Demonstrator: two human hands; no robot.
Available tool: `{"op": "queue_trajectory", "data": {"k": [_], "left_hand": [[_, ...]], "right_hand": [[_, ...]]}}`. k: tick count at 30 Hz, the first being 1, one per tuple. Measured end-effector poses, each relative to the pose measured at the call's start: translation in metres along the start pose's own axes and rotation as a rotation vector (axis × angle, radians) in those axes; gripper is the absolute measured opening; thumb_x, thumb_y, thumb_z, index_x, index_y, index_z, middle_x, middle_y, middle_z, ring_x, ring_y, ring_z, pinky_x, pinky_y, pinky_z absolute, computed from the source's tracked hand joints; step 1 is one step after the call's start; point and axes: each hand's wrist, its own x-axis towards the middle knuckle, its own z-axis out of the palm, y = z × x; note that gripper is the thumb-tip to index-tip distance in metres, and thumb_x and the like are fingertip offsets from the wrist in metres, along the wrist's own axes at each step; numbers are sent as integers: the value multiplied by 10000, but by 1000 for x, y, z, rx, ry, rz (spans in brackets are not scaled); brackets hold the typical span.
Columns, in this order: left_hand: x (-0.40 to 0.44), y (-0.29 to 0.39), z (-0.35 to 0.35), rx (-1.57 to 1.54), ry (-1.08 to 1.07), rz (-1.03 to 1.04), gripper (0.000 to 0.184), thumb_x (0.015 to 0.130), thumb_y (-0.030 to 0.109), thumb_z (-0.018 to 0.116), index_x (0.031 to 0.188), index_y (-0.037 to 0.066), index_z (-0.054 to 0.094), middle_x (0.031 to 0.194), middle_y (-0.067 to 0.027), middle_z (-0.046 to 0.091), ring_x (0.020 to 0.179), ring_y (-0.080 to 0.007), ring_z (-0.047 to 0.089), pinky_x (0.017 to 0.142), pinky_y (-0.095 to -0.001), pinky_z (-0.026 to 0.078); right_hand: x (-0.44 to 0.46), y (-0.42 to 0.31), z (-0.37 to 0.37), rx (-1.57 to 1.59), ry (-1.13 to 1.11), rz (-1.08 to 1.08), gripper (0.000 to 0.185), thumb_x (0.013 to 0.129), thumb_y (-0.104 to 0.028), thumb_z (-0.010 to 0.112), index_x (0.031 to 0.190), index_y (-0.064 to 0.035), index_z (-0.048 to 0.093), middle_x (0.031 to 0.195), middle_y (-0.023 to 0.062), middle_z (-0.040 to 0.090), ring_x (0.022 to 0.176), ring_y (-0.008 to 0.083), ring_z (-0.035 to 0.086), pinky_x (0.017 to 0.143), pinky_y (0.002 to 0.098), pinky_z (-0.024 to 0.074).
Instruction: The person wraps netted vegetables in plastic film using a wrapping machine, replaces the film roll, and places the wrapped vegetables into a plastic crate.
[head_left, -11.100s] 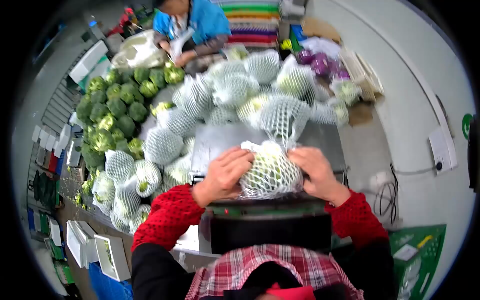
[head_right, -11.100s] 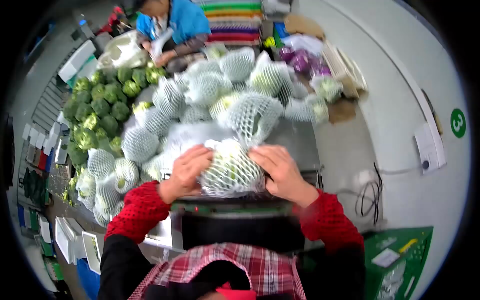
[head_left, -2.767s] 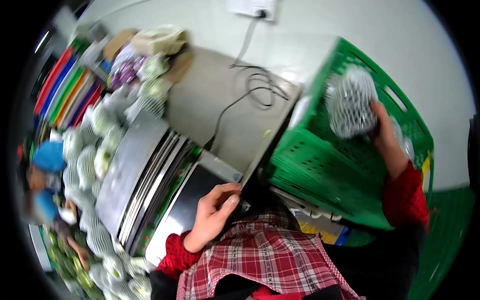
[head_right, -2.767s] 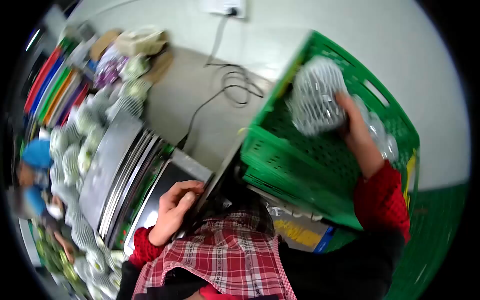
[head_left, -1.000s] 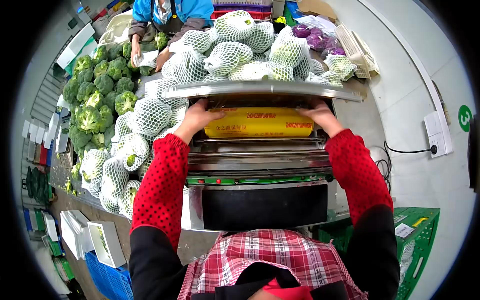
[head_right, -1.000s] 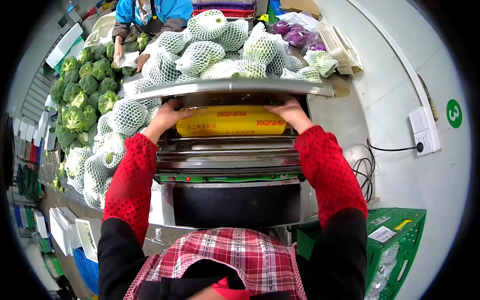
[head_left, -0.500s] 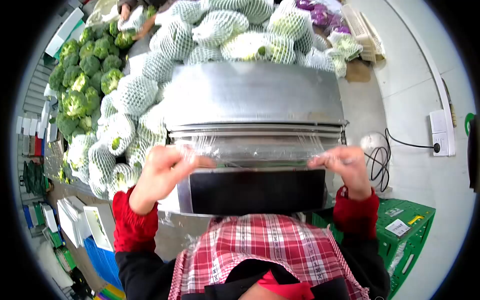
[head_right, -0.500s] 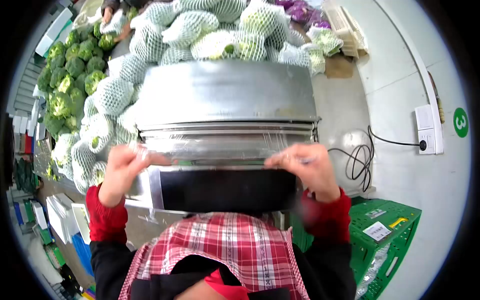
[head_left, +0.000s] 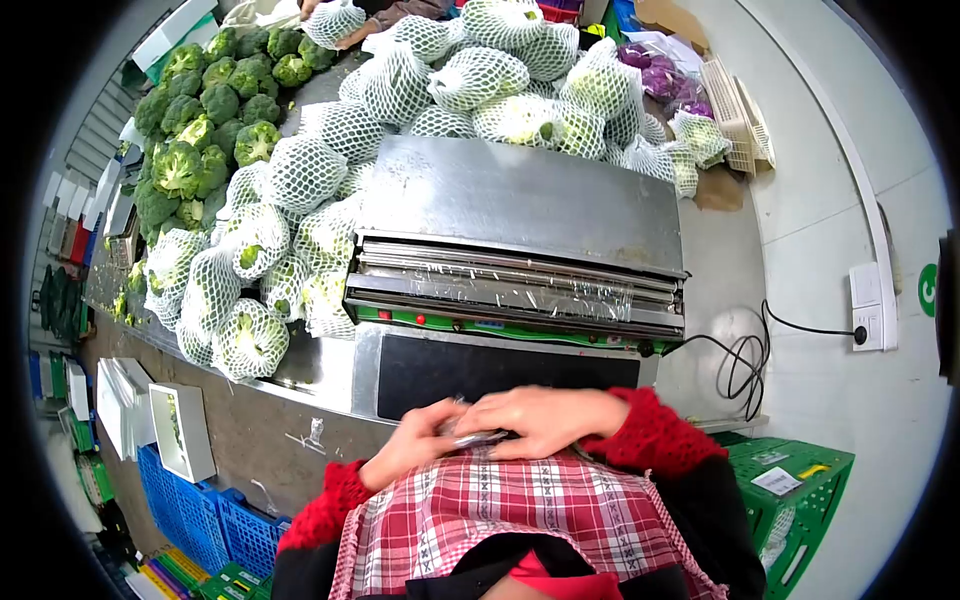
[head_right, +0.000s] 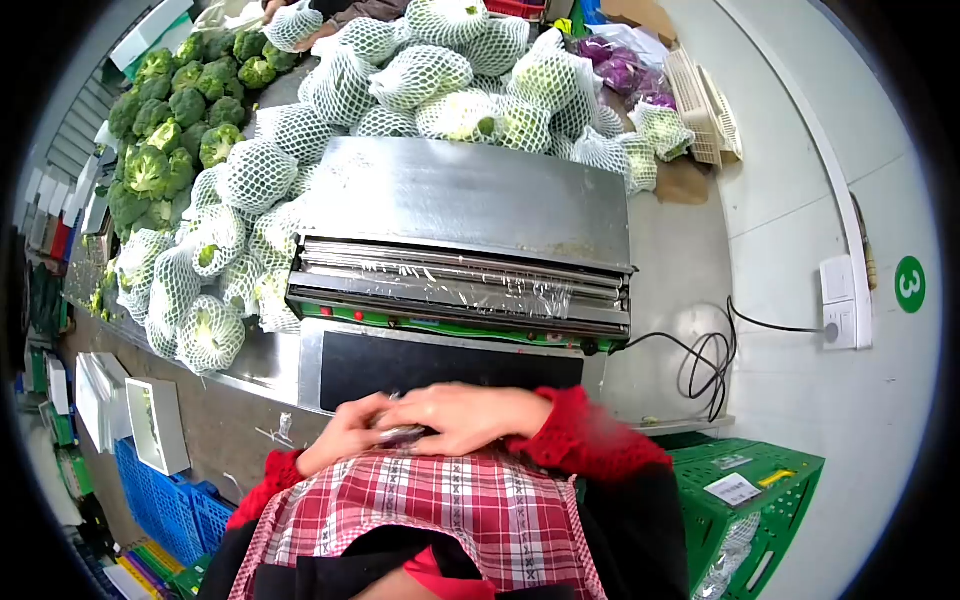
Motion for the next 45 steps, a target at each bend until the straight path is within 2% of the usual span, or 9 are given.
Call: {"op": "queue_trajectory", "data": {"k": [4,9,12,16,24,28,34,42,45], "left_hand": [[-91,-92,-38,-431,411,-246,168,825,43,686,991,16,685,863,-28,655,812,-88,587,725,-219,469],[-135,-197,-42,1243,116,-743,532,735,544,694,1002,84,707,950,-158,702,888,-318,677,770,-403,532],[-97,-107,-50,918,147,-709,423,732,595,660,802,188,752,818,-106,702,819,-318,674,717,-435,536],[-24,71,-82,145,402,-271,209,894,189,678,852,-14,658,666,-21,622,594,-78,577,541,-240,456],[266,191,-168,1119,936,733,828,697,291,801,1356,11,384,1327,-225,473,1192,-378,500,960,-424,451],[339,200,-194,1026,933,554,785,694,258,803,1327,-9,422,1275,-216,531,1124,-329,563,926,-408,476],[247,239,-144,-276,562,460,413,878,202,660,1144,-89,534,992,-142,658,812,-156,655,628,-272,535],[183,152,-70,-65,406,37,633,890,458,612,1085,-133,497,750,-127,611,458,-153,557,360,-265,441],[168,154,-67,-46,330,-48,628,902,500,591,1102,-91,515,785,-134,622,518,-154,591,402,-266,466]], "right_hand": [[13,-12,-127,-82,565,232,267,824,-48,626,1087,-12,652,1009,73,686,883,150,647,793,288,522],[60,97,-276,-567,1060,286,441,838,-270,704,1125,50,602,959,144,666,847,226,641,789,325,509],[105,126,-339,-716,1199,135,562,815,-431,675,1080,61,613,1004,248,657,950,384,638,832,416,490],[145,154,-399,-424,967,634,918,819,-649,543,1136,213,550,1166,385,562,1144,443,558,971,411,422],[148,147,-383,-210,973,307,789,786,-613,646,1134,94,597,1101,224,647,1004,291,629,904,355,466],[147,121,-374,-307,878,141,842,704,-553,750,1243,64,555,1075,212,659,973,272,648,863,344,496],[111,17,-332,-969,1093,-261,477,768,-358,767,1133,-68,668,874,91,615,825,221,610,747,315,498],[62,83,-228,-298,829,235,371,911,-327,620,1120,-23,663,1007,169,666,973,300,631,891,367,472],[57,70,-224,-855,1060,64,467,899,-410,591,1130,-8,645,996,171,665,906,341,639,862,389,496]]}}
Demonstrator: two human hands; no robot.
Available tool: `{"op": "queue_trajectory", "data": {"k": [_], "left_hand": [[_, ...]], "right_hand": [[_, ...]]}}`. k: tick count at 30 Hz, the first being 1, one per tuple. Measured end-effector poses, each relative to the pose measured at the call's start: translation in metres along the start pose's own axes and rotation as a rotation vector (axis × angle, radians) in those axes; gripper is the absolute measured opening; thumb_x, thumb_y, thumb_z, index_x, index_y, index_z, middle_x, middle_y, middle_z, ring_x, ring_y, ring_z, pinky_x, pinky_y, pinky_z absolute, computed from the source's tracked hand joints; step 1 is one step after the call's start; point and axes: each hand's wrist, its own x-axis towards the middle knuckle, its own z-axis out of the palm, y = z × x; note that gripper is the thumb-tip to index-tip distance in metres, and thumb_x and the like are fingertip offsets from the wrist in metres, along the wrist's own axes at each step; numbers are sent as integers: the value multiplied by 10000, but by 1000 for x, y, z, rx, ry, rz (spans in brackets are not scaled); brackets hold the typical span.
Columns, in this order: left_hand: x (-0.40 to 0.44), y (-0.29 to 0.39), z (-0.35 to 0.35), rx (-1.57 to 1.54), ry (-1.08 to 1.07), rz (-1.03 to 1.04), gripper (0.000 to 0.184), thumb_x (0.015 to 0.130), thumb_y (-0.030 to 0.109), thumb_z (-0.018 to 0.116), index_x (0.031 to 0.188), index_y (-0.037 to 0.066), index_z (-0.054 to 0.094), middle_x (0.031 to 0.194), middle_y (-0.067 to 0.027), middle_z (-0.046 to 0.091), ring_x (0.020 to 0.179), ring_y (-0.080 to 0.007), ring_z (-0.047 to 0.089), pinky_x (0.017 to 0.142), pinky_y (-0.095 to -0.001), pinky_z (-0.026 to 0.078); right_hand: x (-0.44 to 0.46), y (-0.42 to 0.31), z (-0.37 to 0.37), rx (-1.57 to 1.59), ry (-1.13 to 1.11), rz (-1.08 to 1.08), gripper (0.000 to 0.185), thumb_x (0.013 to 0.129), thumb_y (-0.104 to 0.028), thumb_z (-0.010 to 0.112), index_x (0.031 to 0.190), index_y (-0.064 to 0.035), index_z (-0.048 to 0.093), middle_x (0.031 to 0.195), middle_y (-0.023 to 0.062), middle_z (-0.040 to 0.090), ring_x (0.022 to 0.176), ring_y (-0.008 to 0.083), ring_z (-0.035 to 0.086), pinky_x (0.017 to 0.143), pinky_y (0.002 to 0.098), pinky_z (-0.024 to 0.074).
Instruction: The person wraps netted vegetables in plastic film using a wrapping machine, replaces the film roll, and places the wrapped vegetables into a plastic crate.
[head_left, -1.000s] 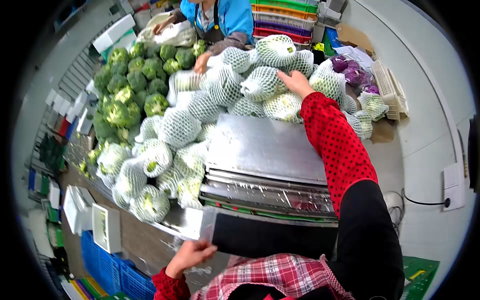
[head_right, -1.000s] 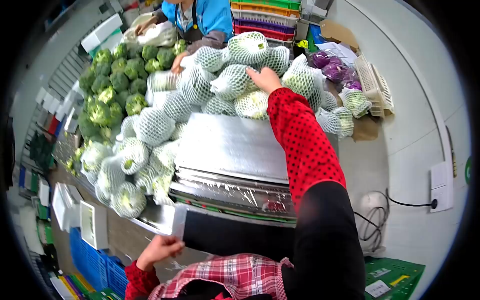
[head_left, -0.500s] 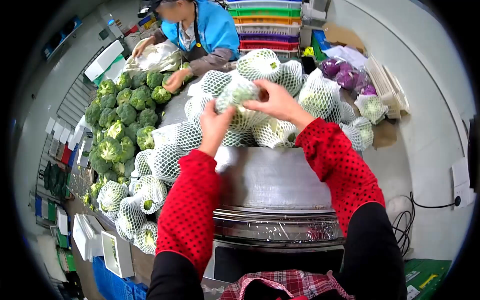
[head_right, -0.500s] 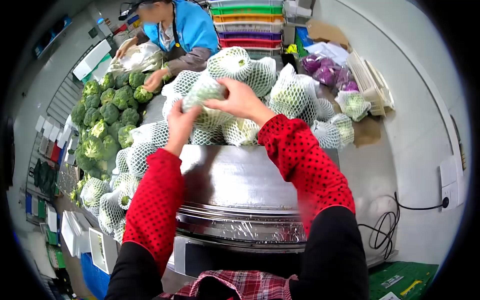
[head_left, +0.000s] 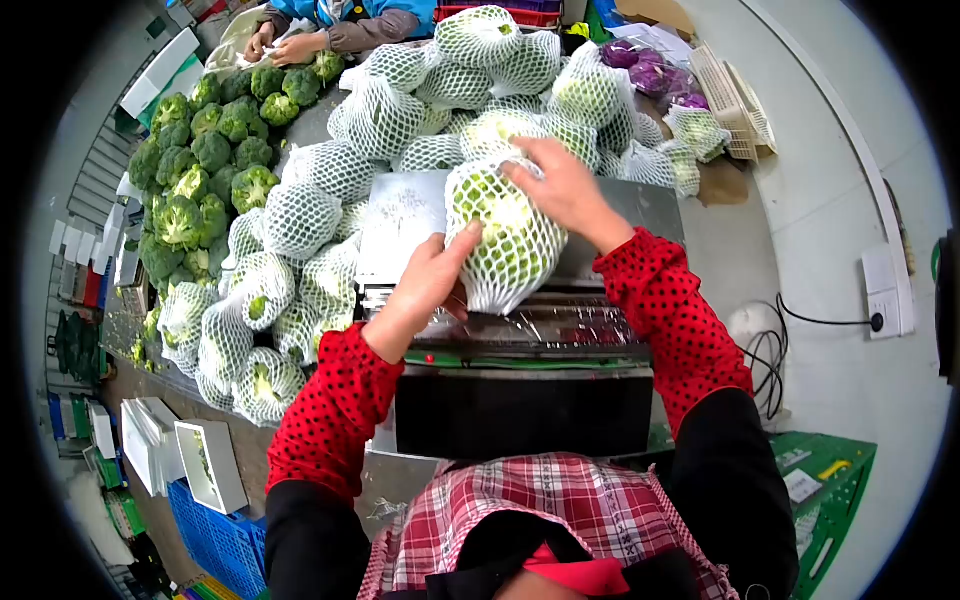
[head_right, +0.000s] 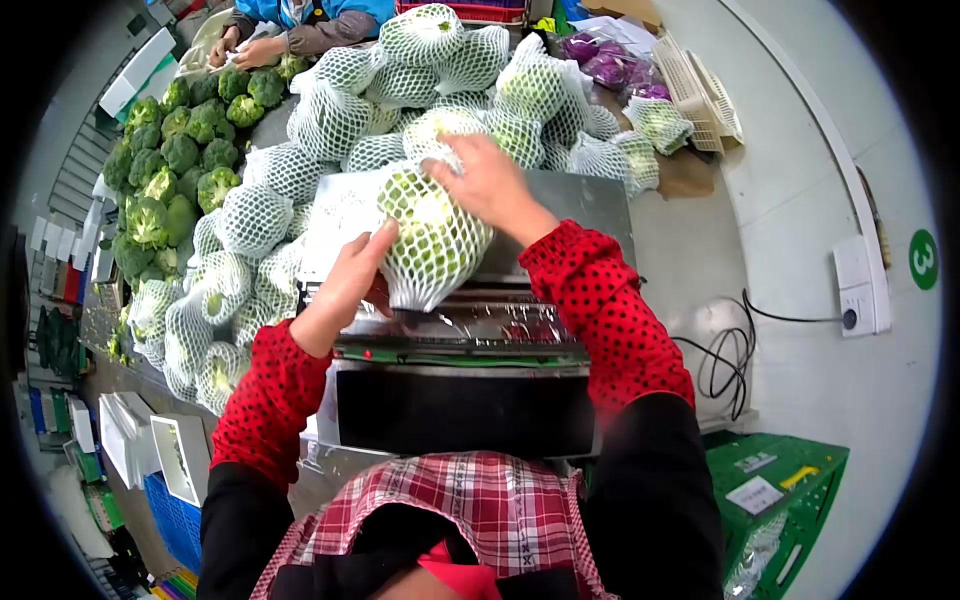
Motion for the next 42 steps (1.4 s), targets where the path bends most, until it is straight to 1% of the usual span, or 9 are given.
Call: {"op": "queue_trajectory", "data": {"k": [5,11,20,23,26,29,31,35,42], "left_hand": [[-41,-55,-62,970,456,562,508,827,449,676,881,-54,634,663,-185,640,549,-277,636,473,-366,484],[-46,-64,-65,1429,385,379,544,809,498,641,554,18,626,565,-174,595,519,-341,607,499,-441,469],[-135,-28,-79,-95,-251,-37,273,927,129,477,676,26,506,495,-91,521,403,-195,540,393,-323,433],[-131,69,-43,-601,-401,475,271,905,135,464,677,-5,507,570,-193,558,544,-326,637,522,-412,549],[-17,97,-18,-4,-45,861,300,955,183,486,781,-48,566,710,-72,548,702,-183,550,651,-320,459],[115,47,-38,683,70,705,277,993,164,491,822,-44,559,749,-44,568,809,-98,569,659,-272,432],[106,27,-39,328,-180,835,143,926,17,543,1066,17,570,1153,-194,619,1097,-248,629,784,-306,520],[60,36,-46,1249,-242,1120,597,722,-125,580,1277,89,529,1446,-192,396,1216,-329,536,946,-391,493],[83,6,-40,1026,34,1493,473,699,70,690,1126,-50,527,1273,-238,560,1128,-378,588,930,-400,504]], "right_hand": [[-93,-24,-111,-168,-183,409,399,854,-414,638,851,-20,706,714,162,629,675,307,640,592,426,472],[-160,-41,-114,-399,-573,738,435,724,-477,722,661,-46,715,607,175,618,613,345,631,600,427,495],[-204,-121,-161,907,-261,1135,260,936,-114,441,692,-50,504,597,87,589,466,137,553,415,254,416],[-130,-122,-178,1337,235,442,247,924,-161,473,721,-24,504,683,176,617,531,235,596,457,312,470],[-39,-70,-134,1283,643,545,244,951,-135,430,757,-31,536,876,164,672,834,236,660,787,352,537],[-71,45,-35,915,222,679,198,979,-118,449,843,0,532,1112,212,650,993,244,650,898,338,520],[-70,36,-29,1080,130,768,164,989,-70,427,959,23,559,1181,208,617,1072,229,624,941,354,502],[-76,34,-43,761,-165,405,262,916,22,477,1164,-18,553,1231,147,601,1130,233,593,978,359,476],[-61,16,-54,199,-288,-45,627,719,34,691,1309,-62,503,1252,150,573,1164,320,555,988,377,448]]}}
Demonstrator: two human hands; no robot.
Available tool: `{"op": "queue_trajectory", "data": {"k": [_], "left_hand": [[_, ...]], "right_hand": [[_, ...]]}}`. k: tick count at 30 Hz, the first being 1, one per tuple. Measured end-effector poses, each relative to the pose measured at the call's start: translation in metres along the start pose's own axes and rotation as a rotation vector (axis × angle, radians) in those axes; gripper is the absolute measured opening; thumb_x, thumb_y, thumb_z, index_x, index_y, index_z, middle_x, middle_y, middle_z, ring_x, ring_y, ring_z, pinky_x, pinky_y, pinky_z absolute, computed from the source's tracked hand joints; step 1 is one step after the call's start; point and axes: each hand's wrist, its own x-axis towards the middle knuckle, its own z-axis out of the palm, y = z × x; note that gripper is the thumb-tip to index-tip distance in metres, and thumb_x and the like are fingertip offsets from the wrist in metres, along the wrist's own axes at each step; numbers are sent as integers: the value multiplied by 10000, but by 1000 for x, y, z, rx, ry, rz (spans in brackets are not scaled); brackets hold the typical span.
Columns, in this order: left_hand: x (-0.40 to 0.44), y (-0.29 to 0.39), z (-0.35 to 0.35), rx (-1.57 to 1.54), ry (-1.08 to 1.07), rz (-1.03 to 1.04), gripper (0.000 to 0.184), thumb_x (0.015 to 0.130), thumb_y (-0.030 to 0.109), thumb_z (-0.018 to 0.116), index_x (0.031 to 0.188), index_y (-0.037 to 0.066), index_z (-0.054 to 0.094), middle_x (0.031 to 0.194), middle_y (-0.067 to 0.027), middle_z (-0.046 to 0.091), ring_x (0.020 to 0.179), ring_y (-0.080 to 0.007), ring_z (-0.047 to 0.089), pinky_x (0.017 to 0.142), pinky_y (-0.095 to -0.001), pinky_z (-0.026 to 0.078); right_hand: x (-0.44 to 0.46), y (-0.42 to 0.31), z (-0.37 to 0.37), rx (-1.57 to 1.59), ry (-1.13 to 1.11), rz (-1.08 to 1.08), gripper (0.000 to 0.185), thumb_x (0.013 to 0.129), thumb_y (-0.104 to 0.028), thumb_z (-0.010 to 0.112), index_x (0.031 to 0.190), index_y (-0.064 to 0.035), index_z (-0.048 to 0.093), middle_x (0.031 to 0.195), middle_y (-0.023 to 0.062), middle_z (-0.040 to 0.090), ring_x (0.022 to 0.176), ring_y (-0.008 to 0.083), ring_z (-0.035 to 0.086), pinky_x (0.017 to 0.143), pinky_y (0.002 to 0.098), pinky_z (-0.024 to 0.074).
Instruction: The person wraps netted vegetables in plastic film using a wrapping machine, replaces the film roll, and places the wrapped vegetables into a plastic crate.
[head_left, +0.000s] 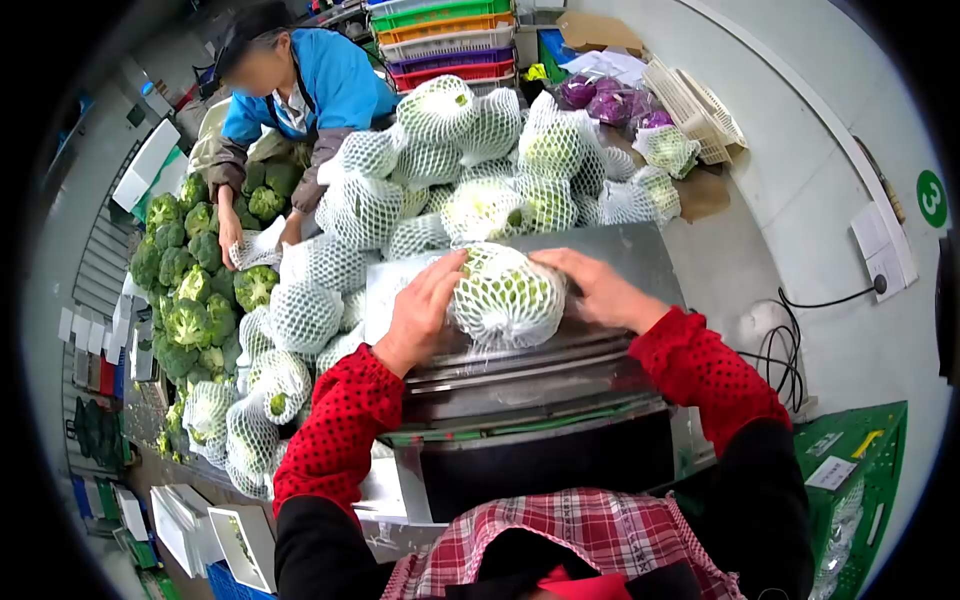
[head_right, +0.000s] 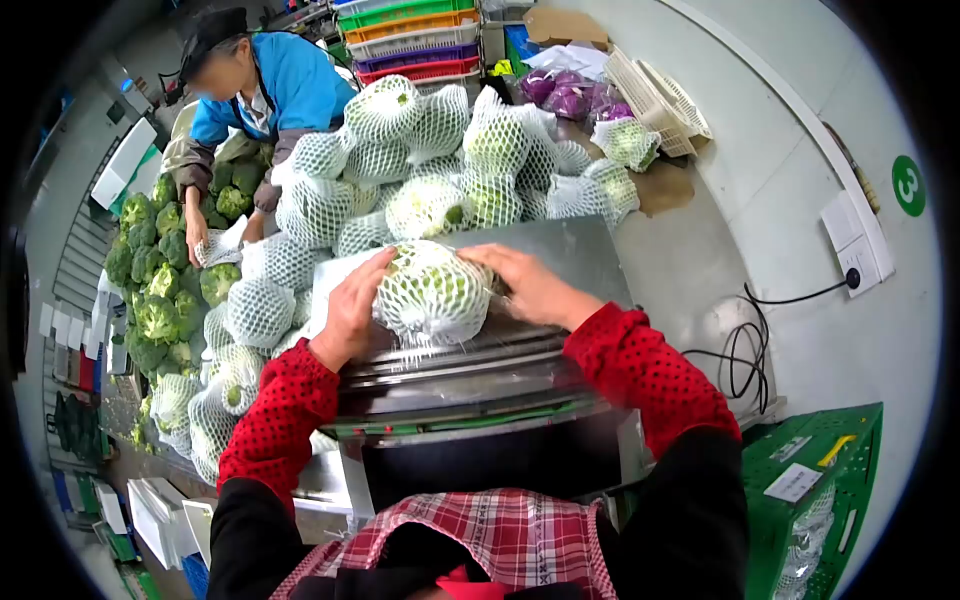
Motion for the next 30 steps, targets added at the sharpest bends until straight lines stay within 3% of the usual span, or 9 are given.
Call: {"op": "queue_trajectory", "data": {"k": [7,9,14,17,21,23,27,29,30], "left_hand": [[-38,157,-88,-431,-33,-356,688,594,285,897,1113,-43,588,971,-151,683,828,-222,697,736,-351,556],[-85,188,-80,-703,-163,-596,625,622,339,901,1035,-33,614,903,-129,682,749,-160,672,678,-304,539],[-164,203,-42,-1232,-314,-1338,509,780,213,795,1153,-46,564,1056,-96,674,947,-182,648,846,-288,511],[-174,228,-61,-2015,371,-1345,415,916,144,582,1274,-42,481,1232,-180,577,1144,-288,577,978,-458,491],[-187,269,-38,-1196,341,-1304,227,1008,143,432,993,-25,584,1088,-178,614,1028,-258,629,881,-400,542],[-192,273,-33,-1020,514,-1372,343,1033,166,394,743,18,503,671,-79,593,588,-145,571,588,-280,495],[-167,294,-115,-978,621,-1828,404,1023,286,430,672,88,433,495,-26,438,386,-113,411,349,-270,343],[-209,293,-116,-941,173,-1972,423,1004,299,476,641,84,446,470,-13,402,381,-148,423,350,-323,376],[-253,294,-76,-595,-191,-1440,403,994,310,496,693,42,510,520,-30,476,449,-174,498,418,-351,434]], "right_hand": [[-84,-147,-33,167,-245,57,597,800,-153,722,1337,-25,494,1183,165,641,1020,291,656,898,374,520],[-123,-166,-6,364,-389,345,605,821,-309,723,1309,-19,514,1128,168,664,946,262,678,860,363,535],[-173,-152,49,878,-399,967,446,962,-246,580,1317,11,496,1002,110,669,852,185,666,733,323,538],[-202,-174,57,1255,202,1035,432,1002,-236,505,1329,44,475,1073,133,650,915,179,654,773,334,536],[-221,-196,85,677,355,719,273,1004,-88,451,1201,75,543,920,148,654,772,186,661,690,306,553],[-219,-173,100,372,560,638,215,1004,-100,465,837,27,511,689,82,595,520,110,578,451,225,470],[-225,-195,51,762,516,1099,353,1034,-271,418,766,-52,491,504,-9,430,356,77,401,338,214,325],[-270,-205,60,843,421,1388,371,1024,-301,446,742,-67,504,491,-15,424,346,69,387,333,225,302],[-294,-198,78,792,297,1466,345,1011,-290,472,768,-53,533,517,2,470,374,99,428,361,243,337]]}}
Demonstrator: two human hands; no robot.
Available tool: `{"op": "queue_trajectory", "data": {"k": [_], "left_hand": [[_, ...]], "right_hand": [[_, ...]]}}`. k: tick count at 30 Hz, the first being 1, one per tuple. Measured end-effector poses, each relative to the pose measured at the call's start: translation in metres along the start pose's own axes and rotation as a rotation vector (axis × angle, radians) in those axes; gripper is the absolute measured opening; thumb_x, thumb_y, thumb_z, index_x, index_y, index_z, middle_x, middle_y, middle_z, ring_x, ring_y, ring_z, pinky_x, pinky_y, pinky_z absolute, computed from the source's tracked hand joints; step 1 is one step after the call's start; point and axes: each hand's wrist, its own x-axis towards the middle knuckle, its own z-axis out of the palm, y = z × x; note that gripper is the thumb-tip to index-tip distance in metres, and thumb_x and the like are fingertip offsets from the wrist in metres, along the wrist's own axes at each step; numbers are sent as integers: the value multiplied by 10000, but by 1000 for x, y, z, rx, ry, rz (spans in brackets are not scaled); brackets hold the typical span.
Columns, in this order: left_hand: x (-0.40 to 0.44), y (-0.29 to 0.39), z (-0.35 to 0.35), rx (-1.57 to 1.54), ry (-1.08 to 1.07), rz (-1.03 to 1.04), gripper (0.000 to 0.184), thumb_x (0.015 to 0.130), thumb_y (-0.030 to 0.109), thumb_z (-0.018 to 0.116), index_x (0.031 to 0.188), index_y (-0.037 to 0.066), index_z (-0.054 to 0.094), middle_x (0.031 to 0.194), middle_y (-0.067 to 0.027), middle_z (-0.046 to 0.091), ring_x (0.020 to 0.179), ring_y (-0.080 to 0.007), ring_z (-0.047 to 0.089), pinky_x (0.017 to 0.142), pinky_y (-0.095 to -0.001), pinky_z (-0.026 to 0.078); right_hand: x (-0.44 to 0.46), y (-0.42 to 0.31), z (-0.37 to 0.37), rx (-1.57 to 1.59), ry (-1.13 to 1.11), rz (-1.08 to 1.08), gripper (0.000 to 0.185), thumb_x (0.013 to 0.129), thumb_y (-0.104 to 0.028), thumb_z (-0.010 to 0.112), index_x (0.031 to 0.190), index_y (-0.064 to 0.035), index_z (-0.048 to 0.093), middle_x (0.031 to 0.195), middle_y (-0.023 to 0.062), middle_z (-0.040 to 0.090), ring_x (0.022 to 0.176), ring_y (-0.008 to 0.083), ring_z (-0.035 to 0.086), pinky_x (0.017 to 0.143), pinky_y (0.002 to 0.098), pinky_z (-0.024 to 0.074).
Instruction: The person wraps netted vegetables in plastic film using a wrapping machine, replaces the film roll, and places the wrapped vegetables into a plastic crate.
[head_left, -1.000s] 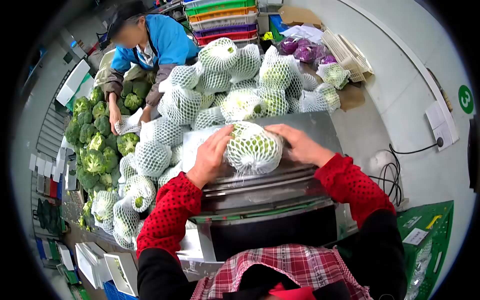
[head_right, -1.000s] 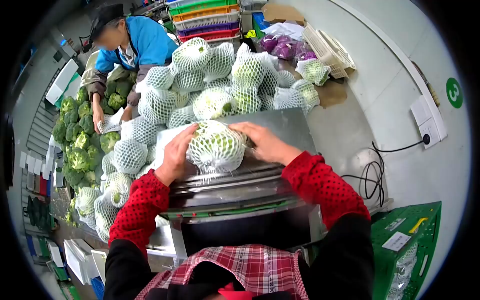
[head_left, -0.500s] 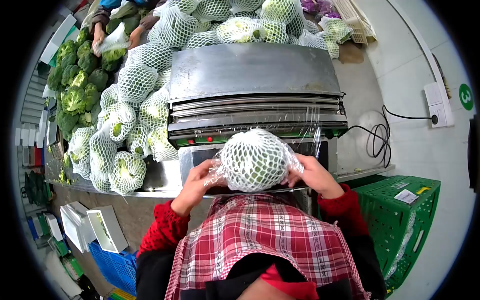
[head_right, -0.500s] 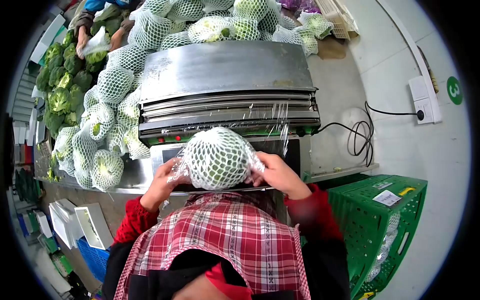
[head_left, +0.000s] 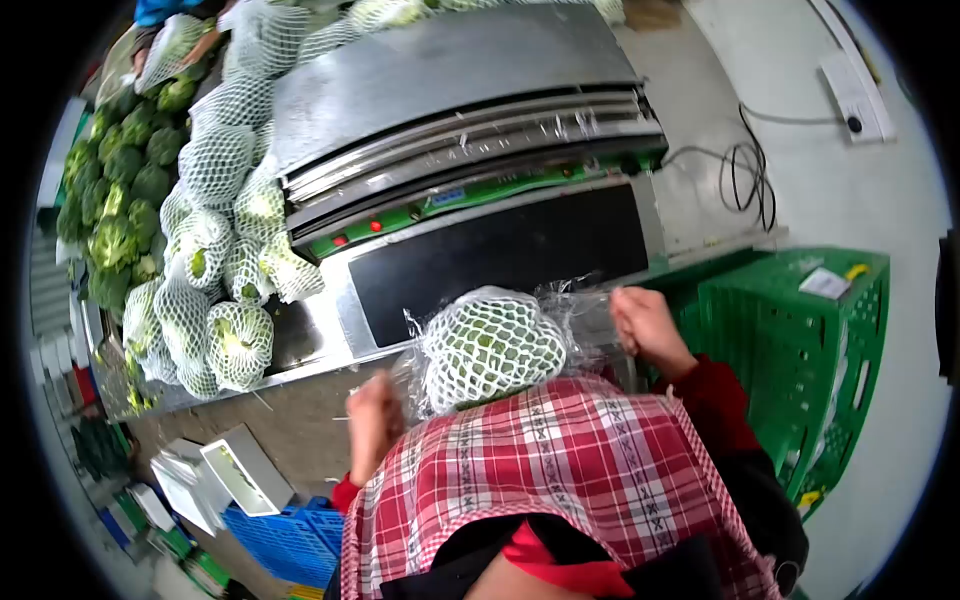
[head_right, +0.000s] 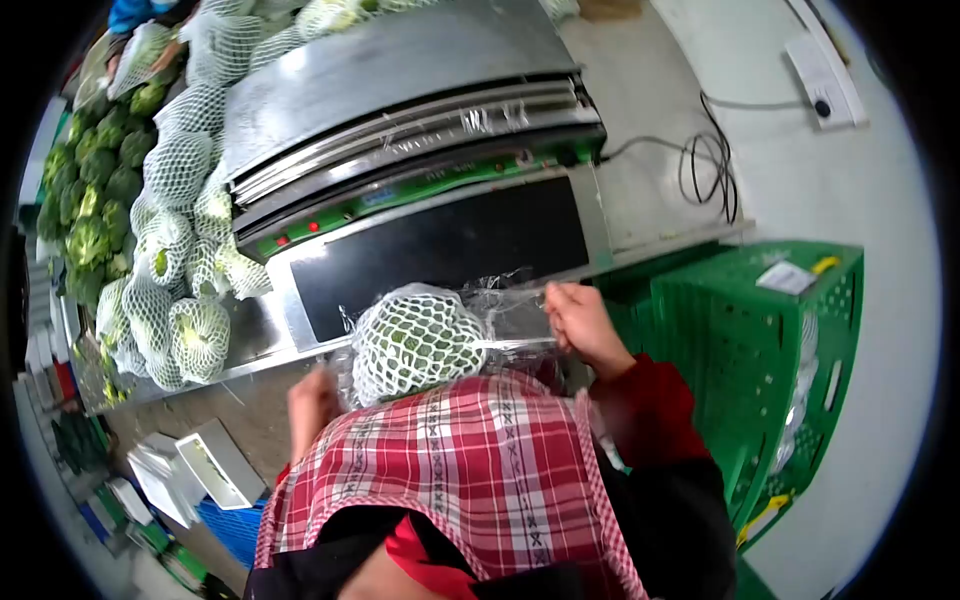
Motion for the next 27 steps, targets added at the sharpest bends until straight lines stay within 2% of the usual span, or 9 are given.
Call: {"op": "queue_trajectory", "data": {"k": [1,4,10,13,19,20,23,25,27], "left_hand": [[7,-53,17,523,-117,463,404,983,322,515,745,1,574,571,-46,550,516,-200,572,487,-380,492],[16,-69,103,-132,-281,-173,408,972,359,518,818,-17,559,659,-73,556,596,-210,576,546,-382,488],[57,82,108,-20,-121,816,486,949,435,523,964,-51,530,836,-126,566,757,-230,583,666,-385,481],[51,169,71,-22,-500,1086,550,938,472,525,1038,-69,515,924,-152,571,837,-240,586,726,-387,477],[21,193,68,-178,-849,567,706,916,548,530,1184,-103,485,1101,-205,581,998,-260,593,846,-391,470],[22,192,74,-203,-874,538,734,912,560,530,1209,-109,480,1130,-214,583,1025,-264,595,866,-391,468],[49,191,111,-190,-983,647,821,901,598,533,1282,-126,466,1219,-241,588,1105,-274,598,926,-393,465],[-4,295,147,-368,-1251,542,1111,788,761,495,1396,-141,272,1380,-233,451,1265,-303,476,1047,-426,379],[-5,307,185,-721,-1590,537,912,892,574,566,1450,-63,228,1463,-220,363,1339,-299,401,1096,-443,331]], "right_hand": [[13,34,1,-105,-28,79,321,999,-279,498,795,-39,563,544,19,515,402,129,469,390,261,371],[53,98,53,-485,-250,-358,247,950,-257,564,928,-16,614,748,80,639,627,203,596,566,325,477],[4,46,91,-384,-387,-761,297,965,-288,543,1045,-4,579,919,89,622,813,196,589,711,317,476],[-4,28,92,-390,-429,-859,334,972,-304,533,1103,2,562,1004,94,613,906,192,585,784,313,475],[-58,-19,5,-264,-264,-571,421,986,-336,513,1220,14,528,1174,103,596,1092,185,577,929,305,473],[-74,-10,-19,301,-258,-613,515,957,-325,572,1328,4,434,1233,141,550,1168,216,538,982,322,447],[-141,-28,-26,-332,443,-1112,1111,610,-520,846,1431,-21,288,1332,201,423,1184,349,506,1002,410,434],[-181,-52,-81,-242,467,-1150,1060,580,-429,874,1388,16,351,1304,188,460,1193,321,497,1001,406,425],[-224,-62,-144,-141,555,-1208,900,624,-286,873,1358,-6,434,1311,148,498,1188,264,503,1017,407,409]]}}
